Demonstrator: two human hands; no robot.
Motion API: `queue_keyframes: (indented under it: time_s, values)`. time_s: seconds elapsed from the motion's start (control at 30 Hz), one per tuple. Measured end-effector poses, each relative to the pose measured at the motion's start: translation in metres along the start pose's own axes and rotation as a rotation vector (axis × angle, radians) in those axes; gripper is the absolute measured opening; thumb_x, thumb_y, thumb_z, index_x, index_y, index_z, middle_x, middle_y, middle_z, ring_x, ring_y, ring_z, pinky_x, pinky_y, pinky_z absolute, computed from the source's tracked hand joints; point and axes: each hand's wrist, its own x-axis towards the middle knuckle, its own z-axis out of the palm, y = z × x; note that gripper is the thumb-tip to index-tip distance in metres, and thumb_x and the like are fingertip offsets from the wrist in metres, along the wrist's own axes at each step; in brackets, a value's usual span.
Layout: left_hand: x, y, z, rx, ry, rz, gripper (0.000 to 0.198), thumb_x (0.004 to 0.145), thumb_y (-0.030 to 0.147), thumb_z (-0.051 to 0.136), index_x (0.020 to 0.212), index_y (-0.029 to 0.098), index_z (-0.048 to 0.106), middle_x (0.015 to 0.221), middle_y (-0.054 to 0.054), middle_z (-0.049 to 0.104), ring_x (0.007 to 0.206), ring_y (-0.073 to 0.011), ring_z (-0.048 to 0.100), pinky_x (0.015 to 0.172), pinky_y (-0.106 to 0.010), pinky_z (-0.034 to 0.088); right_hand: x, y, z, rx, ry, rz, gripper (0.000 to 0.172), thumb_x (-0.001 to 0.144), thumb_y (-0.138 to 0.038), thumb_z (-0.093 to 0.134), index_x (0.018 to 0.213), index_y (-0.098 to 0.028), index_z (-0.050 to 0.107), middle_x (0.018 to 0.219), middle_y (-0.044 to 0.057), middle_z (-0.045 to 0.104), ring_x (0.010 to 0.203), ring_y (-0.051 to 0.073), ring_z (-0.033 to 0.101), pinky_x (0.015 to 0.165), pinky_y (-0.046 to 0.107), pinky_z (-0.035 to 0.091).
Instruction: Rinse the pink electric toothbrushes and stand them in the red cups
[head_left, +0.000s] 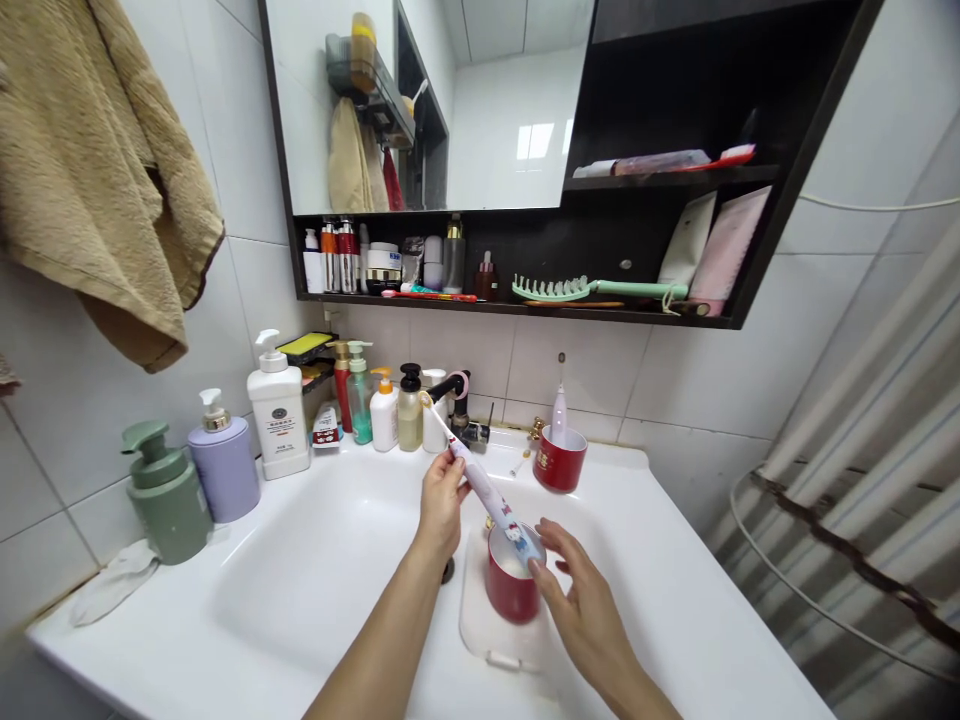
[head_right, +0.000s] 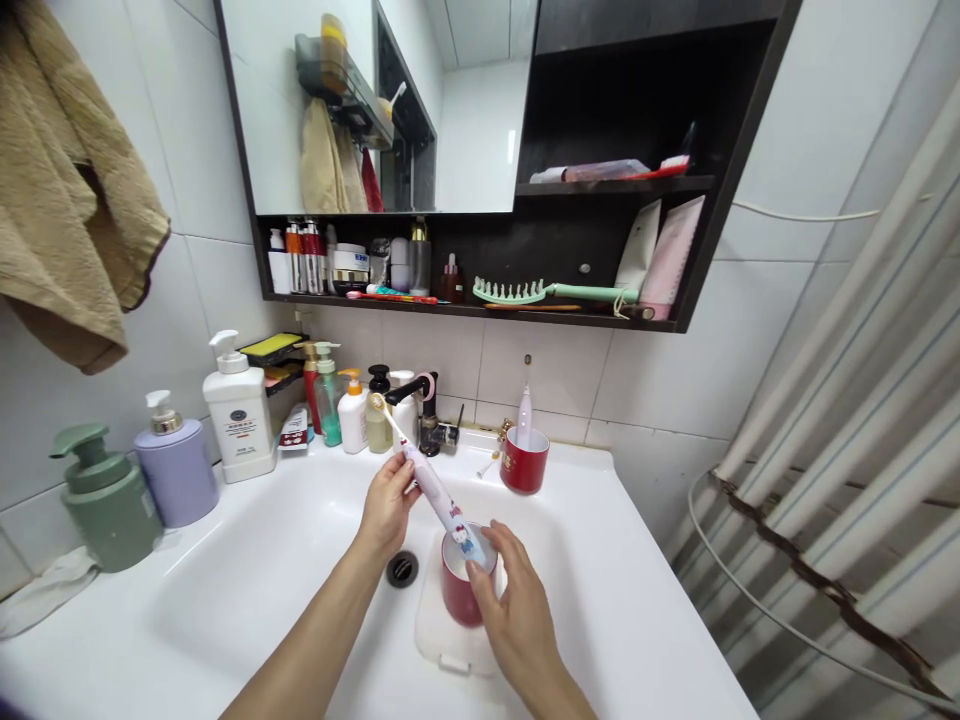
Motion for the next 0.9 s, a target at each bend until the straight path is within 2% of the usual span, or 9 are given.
queue_keyframes:
  time_s: [0.1,0.17,0.23,0.33,0.4,0.47,0.57,0.73,0.9]
  values:
    - [-0.009,-0.004,0.008,-0.059,-0.129,-0.165,0.017,0.055,0.025,0.054,0.068,0.013,0.050,0.062,0.001,0.049,0.056,-0.0067,0.044,0.055,-0.021,0.038,-0.003,-0.013,-0.005,0.244,-0.149,0.061,0.035,0.068,-0.038,0.036,0.098,-0.020,0.037,0.076,0.002,0.053,0.068,0.014,0.051,0.058,0.024,0.040]
    - [-0.012,-0.010,0.011,-0.069,-0.167,-0.237,0.019,0.055,0.025,0.055,0.068,0.012,0.050,0.062,0.000,0.050,0.056,-0.0071,0.046,0.054,-0.021,0.038,-0.007,-0.020,-0.006,0.401,-0.283,0.157,0.028,0.070,-0.039,0.034,0.086,-0.018,0.041,0.057,-0.003,0.047,0.046,0.009,0.045,0.044,0.021,0.036]
    - [-0.011,-0.014,0.009,-0.090,-0.142,-0.270,0.019,0.056,0.026,0.054,0.068,0.012,0.050,0.062,-0.001,0.051,0.057,-0.0080,0.048,0.055,-0.021,0.038,-0.011,-0.025,-0.003,0.537,-0.406,0.275,0.023,0.070,-0.040,0.033,0.071,-0.017,0.039,0.052,-0.006,0.042,0.035,0.005,0.037,0.037,0.019,0.030]
    - [-0.005,-0.017,0.004,-0.102,-0.088,-0.302,0.017,0.058,0.025,0.053,0.067,0.011,0.050,0.059,-0.002,0.053,0.056,-0.0101,0.051,0.058,-0.023,0.039,-0.016,-0.024,0.005,0.654,-0.500,0.407,0.024,0.066,-0.041,0.038,0.066,-0.018,0.034,0.055,-0.005,0.044,0.035,0.004,0.039,0.036,0.019,0.031]
    - [-0.003,-0.018,0.001,-0.080,-0.075,-0.307,0.014,0.058,0.023,0.053,0.065,0.011,0.049,0.055,-0.002,0.053,0.054,-0.0110,0.052,0.058,-0.025,0.039,-0.019,-0.020,0.010,0.642,-0.496,0.439,0.026,0.064,-0.042,0.038,0.074,-0.019,0.033,0.055,-0.005,0.044,0.036,0.005,0.040,0.036,0.019,0.032]
    - [-0.002,-0.020,0.001,-0.062,-0.052,-0.289,0.012,0.058,0.021,0.052,0.064,0.011,0.049,0.054,-0.001,0.052,0.052,-0.0112,0.053,0.057,-0.025,0.040,-0.020,-0.017,0.014,0.534,-0.454,0.433,0.028,0.065,-0.042,0.037,0.080,-0.019,0.031,0.051,-0.007,0.041,0.036,0.006,0.039,0.034,0.019,0.031]
    - [-0.002,-0.023,0.001,-0.058,0.015,-0.265,0.009,0.060,0.019,0.050,0.063,0.011,0.048,0.052,-0.001,0.052,0.050,-0.0107,0.052,0.054,-0.024,0.040,-0.022,-0.018,0.014,0.397,-0.399,0.389,0.025,0.066,-0.040,0.036,0.079,-0.019,0.032,0.048,-0.008,0.037,0.034,0.005,0.035,0.032,0.018,0.029]
    - [-0.002,-0.024,0.003,-0.084,0.090,-0.270,0.004,0.059,0.015,0.049,0.059,0.011,0.047,0.047,0.001,0.049,0.044,-0.0089,0.050,0.048,-0.022,0.040,-0.022,-0.027,0.014,0.598,-0.502,0.450,0.022,0.070,-0.040,0.028,0.072,-0.018,0.032,0.052,-0.007,0.038,0.032,0.002,0.031,0.029,0.016,0.027]
    - [-0.002,-0.024,0.004,-0.093,0.118,-0.263,0.004,0.062,0.014,0.045,0.060,0.012,0.046,0.046,0.002,0.048,0.043,-0.0089,0.050,0.047,-0.022,0.040,-0.021,-0.025,0.016,0.370,-0.414,0.401,0.022,0.070,-0.037,0.032,0.082,-0.018,0.032,0.047,-0.008,0.035,0.032,0.004,0.033,0.029,0.016,0.027]
